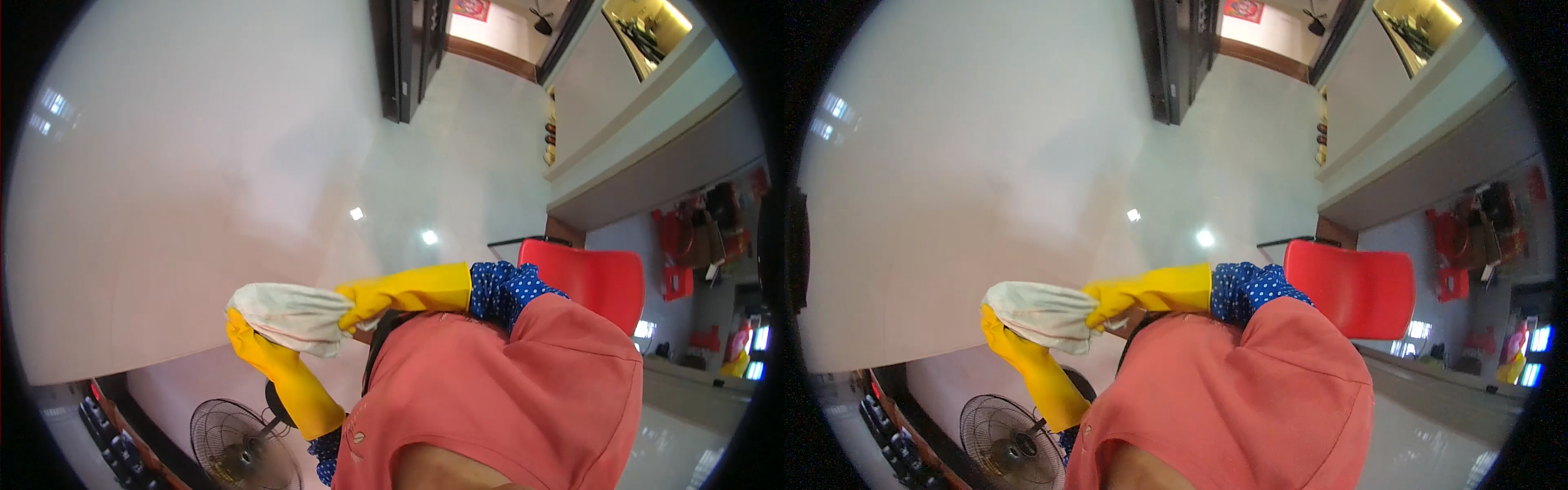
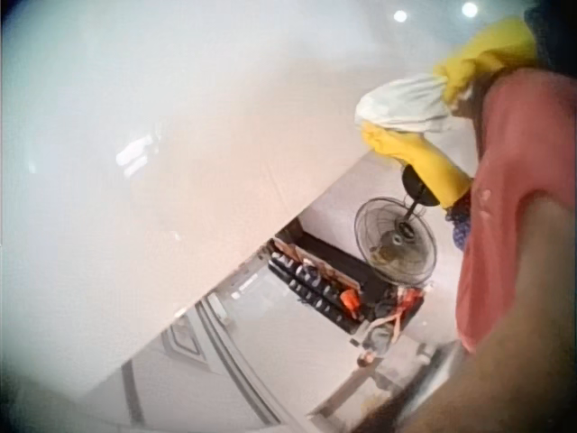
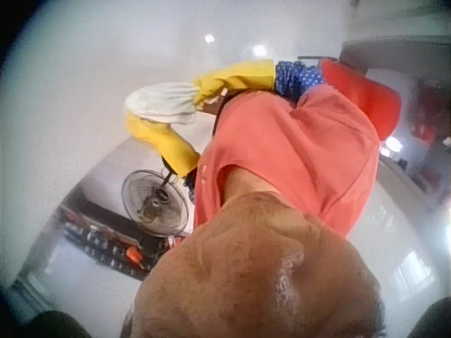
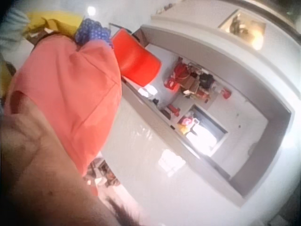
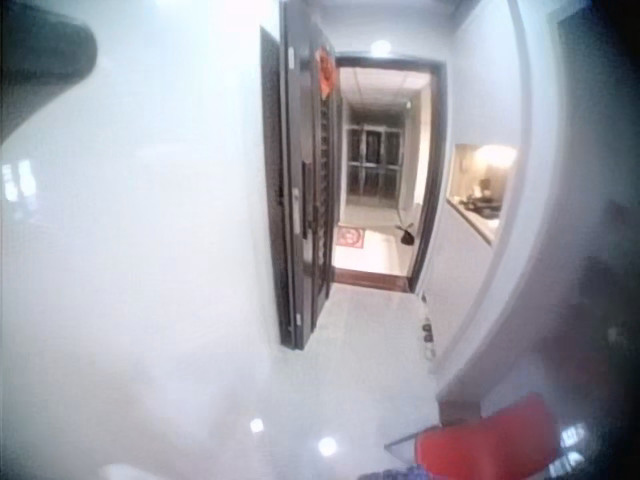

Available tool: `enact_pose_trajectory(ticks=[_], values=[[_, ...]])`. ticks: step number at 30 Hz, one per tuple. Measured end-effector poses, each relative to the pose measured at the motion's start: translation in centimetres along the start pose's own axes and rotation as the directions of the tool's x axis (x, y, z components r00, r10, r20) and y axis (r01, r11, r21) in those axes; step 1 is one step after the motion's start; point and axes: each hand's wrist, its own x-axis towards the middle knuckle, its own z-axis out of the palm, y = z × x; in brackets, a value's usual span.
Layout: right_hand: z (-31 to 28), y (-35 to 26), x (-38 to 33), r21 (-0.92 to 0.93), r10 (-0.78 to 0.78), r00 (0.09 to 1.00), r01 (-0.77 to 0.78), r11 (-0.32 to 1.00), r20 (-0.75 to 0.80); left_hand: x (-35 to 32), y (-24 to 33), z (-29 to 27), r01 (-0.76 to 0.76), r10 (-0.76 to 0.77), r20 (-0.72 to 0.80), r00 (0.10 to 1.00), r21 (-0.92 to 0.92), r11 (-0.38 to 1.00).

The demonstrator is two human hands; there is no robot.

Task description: The person wipes the edges and surfaces of a door and its frame with a cloth, then folds the cloth by hand.

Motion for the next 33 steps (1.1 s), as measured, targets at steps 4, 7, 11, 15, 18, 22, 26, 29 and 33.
enact_pose_trajectory(ticks=[4,7,11,15,18,22,26,29,33], values=[[-7.4,-0.1,-1.1,0.234,0.413,0.844,-0.349,0.907,-0.342,3.2,-4.2,-0.1,0.054,-0.035,0.228,0.973,-0.079,0.995],[-8.3,-5.1,-3.0,0.483,0.328,0.690,0.035,0.875,-0.645,3.1,-3.4,4.2,0.224,-0.199,0.198,0.960,-0.114,0.968],[-14.6,0.0,-1.6,0.249,-0.067,0.707,0.334,0.909,-0.704,3.3,-4.6,9.3,0.265,-0.269,0.157,0.950,0.045,0.963],[-17.3,-7.0,-3.1,0.469,0.003,0.790,0.360,0.806,-0.613,4.8,-8.4,17.6,0.175,-0.252,0.199,0.947,0.335,0.926],[-21.0,-8.7,-4.4,0.543,0.046,0.863,0.274,0.794,-0.503,5.4,-8.6,23.6,0.002,-0.268,0.340,0.901,0.615,0.789],[-27.9,-11.0,-8.8,0.609,-0.139,0.875,0.429,0.667,-0.464,4.4,-8.7,35.4,-0.419,0.052,0.659,0.751,0.415,0.807],[-35.9,-12.6,-14.9,0.672,-0.084,0.851,0.466,0.576,-0.519,4.0,-13.3,46.9,-0.670,-0.170,0.859,0.483,0.487,0.561],[-42.4,-13.6,-20.4,0.706,0.139,0.749,0.523,0.478,-0.648,3.1,-15.5,55.6,-0.978,-0.188,0.973,0.134,0.160,0.131],[-50.8,-17.3,-24.3,0.586,0.063,0.638,0.659,0.472,-0.768,4.8,-14.2,67.4,-0.925,-0.170,0.986,-0.004,0.061,0.374]])
